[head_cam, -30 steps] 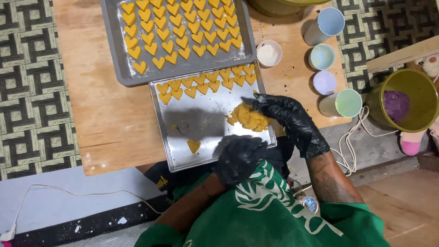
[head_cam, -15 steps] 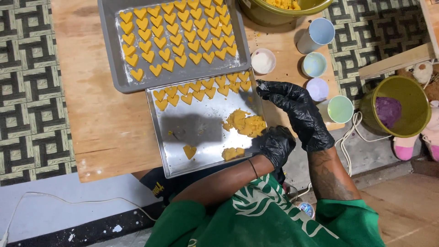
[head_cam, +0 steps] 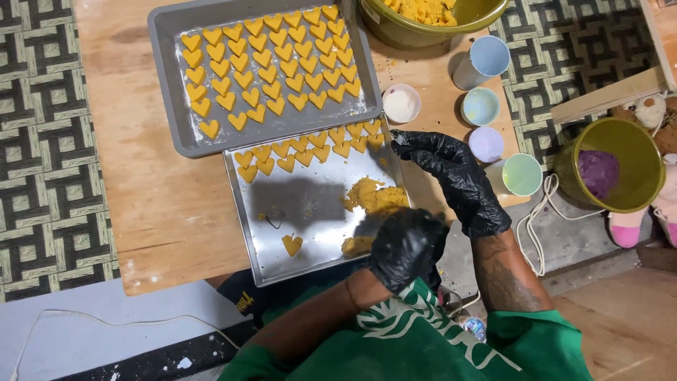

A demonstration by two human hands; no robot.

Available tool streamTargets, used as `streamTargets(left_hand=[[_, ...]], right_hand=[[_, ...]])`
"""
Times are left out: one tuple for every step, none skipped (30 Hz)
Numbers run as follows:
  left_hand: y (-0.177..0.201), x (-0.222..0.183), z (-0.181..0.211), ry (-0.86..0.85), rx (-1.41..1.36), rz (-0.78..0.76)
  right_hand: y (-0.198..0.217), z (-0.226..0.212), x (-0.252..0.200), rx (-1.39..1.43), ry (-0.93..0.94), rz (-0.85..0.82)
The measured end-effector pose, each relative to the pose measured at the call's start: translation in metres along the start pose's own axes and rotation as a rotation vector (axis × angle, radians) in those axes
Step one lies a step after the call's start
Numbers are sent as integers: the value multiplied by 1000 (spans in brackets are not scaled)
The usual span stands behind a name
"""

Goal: Shaping small pieces of yellow dough into heart shapes and arranging them on a baking tray.

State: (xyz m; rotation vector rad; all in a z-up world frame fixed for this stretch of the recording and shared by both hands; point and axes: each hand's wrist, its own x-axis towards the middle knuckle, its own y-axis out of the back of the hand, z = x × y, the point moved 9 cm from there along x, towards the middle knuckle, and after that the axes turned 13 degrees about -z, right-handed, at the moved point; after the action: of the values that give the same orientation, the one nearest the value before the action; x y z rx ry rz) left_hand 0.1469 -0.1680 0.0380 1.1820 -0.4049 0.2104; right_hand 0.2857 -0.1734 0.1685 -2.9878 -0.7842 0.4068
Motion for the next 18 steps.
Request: streamTargets(left_hand=[[14, 5, -21, 1, 1, -1], [25, 10, -41, -17, -27, -46], [36, 15, -61, -36, -56, -91], [47, 20, -72, -33, -53, -91], [54, 25, -81, -51, -80, -135], [62, 31, -90, -71, -109, -178], [51, 27, -93, -71, -108, -176], [36, 23, -98, -45, -147, -206], [22, 19, -104, -20, -186, -236], [31, 24, -101, -22, -187, -238], [36, 29, -104, 41, -274, -271], [41, 32, -107, 110, -361, -307], [52, 35, -109, 113, -362, -313], [52, 36, -116, 209, -639, -397], [50, 35, -120, 306, -916, -478], [29, 28, -126, 310, -918, -479], [18, 26, -126, 205, -639, -438], [6, 22, -125, 99, -360, -392]], right_hand=[[-2, -3, 0, 1, -1, -2], [-4, -7, 1, -24, -2, -5], [-7, -10, 2, -49, -3, -8], [-12, -10, 2, -49, -3, -12], [-18, -10, 3, -30, 4, -21], [-22, -12, 3, -13, 12, -27], [-24, -13, 4, -13, 14, -28], [-26, -13, 4, -5, 10, -27], [-27, -13, 4, 3, 7, -26], [-25, -12, 5, 4, 6, -23], [-24, -10, 6, 16, 12, -17], [-23, -6, 6, 29, 13, -13], [-22, -5, 6, 32, 7, -13], [-20, -4, 7, 12, 0, -17], [-19, -3, 8, -9, -7, -21], [-21, -4, 7, -9, -11, -22], [-23, -6, 7, -17, 7, -27], [-25, -9, 6, -25, 26, -33]])
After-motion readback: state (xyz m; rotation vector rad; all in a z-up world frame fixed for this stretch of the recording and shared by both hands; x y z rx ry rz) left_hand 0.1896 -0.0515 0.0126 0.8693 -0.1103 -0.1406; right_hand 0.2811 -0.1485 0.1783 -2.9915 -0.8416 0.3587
